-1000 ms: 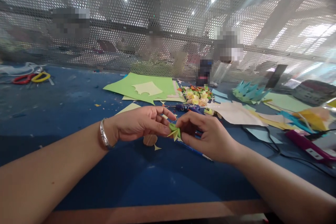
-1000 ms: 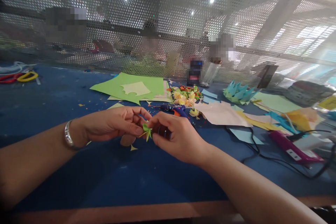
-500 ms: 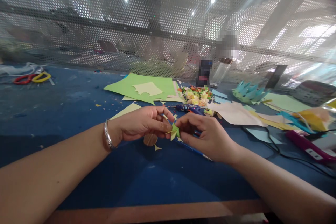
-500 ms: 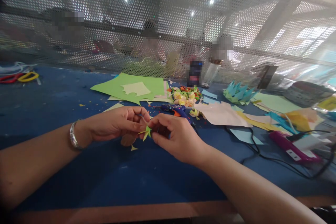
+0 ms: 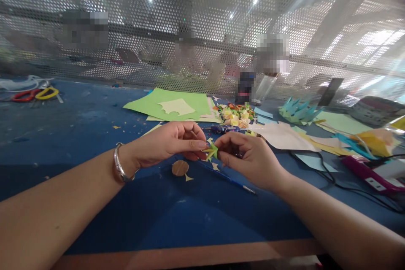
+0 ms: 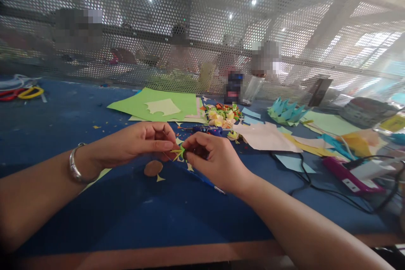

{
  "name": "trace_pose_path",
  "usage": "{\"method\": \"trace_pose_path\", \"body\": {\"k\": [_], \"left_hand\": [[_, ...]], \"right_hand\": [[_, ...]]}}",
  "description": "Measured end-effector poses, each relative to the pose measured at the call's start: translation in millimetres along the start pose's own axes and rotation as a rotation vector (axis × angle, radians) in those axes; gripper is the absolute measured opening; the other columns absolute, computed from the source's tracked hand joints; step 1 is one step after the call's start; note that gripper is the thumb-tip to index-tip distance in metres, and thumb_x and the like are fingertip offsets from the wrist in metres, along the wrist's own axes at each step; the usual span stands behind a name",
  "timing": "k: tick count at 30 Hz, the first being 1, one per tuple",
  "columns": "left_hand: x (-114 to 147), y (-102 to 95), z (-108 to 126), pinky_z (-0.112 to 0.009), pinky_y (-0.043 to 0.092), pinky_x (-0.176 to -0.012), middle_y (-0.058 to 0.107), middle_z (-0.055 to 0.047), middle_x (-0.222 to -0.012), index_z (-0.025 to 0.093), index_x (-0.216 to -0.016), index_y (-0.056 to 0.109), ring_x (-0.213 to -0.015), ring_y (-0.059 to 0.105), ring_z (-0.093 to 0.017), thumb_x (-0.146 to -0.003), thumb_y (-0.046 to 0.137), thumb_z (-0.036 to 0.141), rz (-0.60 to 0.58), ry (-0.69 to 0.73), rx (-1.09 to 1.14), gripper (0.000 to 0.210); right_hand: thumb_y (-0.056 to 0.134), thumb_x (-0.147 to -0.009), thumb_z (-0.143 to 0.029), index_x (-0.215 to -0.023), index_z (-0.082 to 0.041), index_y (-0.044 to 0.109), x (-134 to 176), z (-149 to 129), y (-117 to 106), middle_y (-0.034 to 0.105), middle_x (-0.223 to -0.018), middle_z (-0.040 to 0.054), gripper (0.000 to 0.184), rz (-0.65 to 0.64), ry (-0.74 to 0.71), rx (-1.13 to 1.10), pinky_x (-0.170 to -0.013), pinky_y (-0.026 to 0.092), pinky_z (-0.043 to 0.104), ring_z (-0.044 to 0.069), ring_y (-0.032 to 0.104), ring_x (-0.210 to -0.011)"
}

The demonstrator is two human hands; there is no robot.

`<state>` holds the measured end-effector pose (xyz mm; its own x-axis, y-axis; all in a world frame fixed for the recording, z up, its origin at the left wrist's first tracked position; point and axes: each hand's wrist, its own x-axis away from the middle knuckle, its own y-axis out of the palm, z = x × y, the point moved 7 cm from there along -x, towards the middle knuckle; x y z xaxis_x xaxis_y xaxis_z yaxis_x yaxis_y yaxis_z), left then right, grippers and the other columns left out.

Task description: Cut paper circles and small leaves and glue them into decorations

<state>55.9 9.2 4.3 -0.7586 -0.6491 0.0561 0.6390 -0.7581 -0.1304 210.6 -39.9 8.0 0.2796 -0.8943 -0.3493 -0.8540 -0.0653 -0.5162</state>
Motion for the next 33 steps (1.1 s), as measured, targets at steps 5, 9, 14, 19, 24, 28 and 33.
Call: {"method": "trace_pose_path", "body": {"k": [5,9,14,19,24,28,33], "left_hand": [[-0.9,2.5,-1.2,-0.028,0.054,-0.081,0.073,-0.004,-0.091,0.017,-0.098,0.065,-0.088,0.070,-0.014,-0.088,0.074,0.035,-0.029,0.004,-0.023,0.023],[-1.9,3.7,-3.4,-0.027,0.054,-0.080,0.073,-0.003,-0.092,0.017,-0.098,0.065,-0.087,0.069,-0.014,-0.087,0.075,0.033,-0.028,0.017,-0.011,0.023],[-1.2,3.4,-4.0,-0.030,0.055,-0.083,0.074,-0.005,-0.093,0.016,-0.098,0.065,-0.089,0.070,-0.016,-0.088,0.075,0.034,-0.023,0.012,0.003,0.023],[-0.2,3.8,-6.4,-0.031,0.057,-0.080,0.075,-0.006,-0.090,0.016,-0.095,0.064,-0.088,0.073,-0.018,-0.086,0.076,0.032,-0.017,-0.044,0.017,0.021],[-0.2,4.0,-9.2,-0.032,0.058,-0.081,0.076,-0.007,-0.088,0.016,-0.091,0.066,-0.088,0.075,-0.020,-0.083,0.079,0.034,-0.015,-0.083,0.042,0.023],[-0.5,3.2,-10.0,-0.030,0.058,-0.082,0.076,-0.007,-0.088,0.015,-0.086,0.071,-0.087,0.074,-0.018,-0.082,0.080,0.034,-0.016,-0.103,0.033,0.021],[-0.3,2.8,-7.8,-0.029,0.057,-0.081,0.077,-0.007,-0.086,0.015,-0.084,0.073,-0.085,0.073,-0.017,-0.081,0.081,0.035,-0.003,-0.096,0.015,0.022]], "right_hand": [[0.063,-0.085,-0.016,-0.092,-0.018,0.068,-2.2,-2.2,-1.6,0.065,-0.071,-0.0023,0.009,0.008,-0.003,0.029,-0.057,0.044,0.023,0.010,0.056,-0.060],[0.063,-0.085,-0.015,-0.093,-0.017,0.068,-3.1,-2.1,-0.5,0.065,-0.070,-0.0029,0.010,-0.005,0.005,0.023,-0.057,0.044,0.022,0.009,0.056,-0.059],[0.063,-0.085,-0.017,-0.093,-0.016,0.069,-2.7,-0.3,2.0,0.065,-0.072,-0.0022,0.009,-0.023,0.016,0.002,-0.057,0.044,0.022,0.010,0.055,-0.060],[0.063,-0.087,-0.020,-0.095,-0.017,0.069,-1.5,3.0,4.4,0.066,-0.075,-0.0009,0.010,-0.049,0.022,0.010,-0.059,0.043,0.023,0.011,0.054,-0.063],[0.062,-0.088,-0.020,-0.097,-0.018,0.069,-1.1,4.7,5.9,0.068,-0.081,0.0006,0.011,-0.085,0.010,0.011,-0.063,0.045,0.025,0.012,0.056,-0.067],[0.063,-0.088,-0.019,-0.095,-0.018,0.070,0.0,3.4,6.1,0.067,-0.079,0.0005,0.010,-0.092,0.004,0.033,-0.061,0.044,0.024,0.012,0.055,-0.066],[0.062,-0.087,-0.018,-0.094,-0.018,0.070,-0.4,0.3,7.3,0.066,-0.076,-0.0008,0.010,-0.101,-0.005,0.046,-0.060,0.043,0.023,0.011,0.053,-0.064]]}}
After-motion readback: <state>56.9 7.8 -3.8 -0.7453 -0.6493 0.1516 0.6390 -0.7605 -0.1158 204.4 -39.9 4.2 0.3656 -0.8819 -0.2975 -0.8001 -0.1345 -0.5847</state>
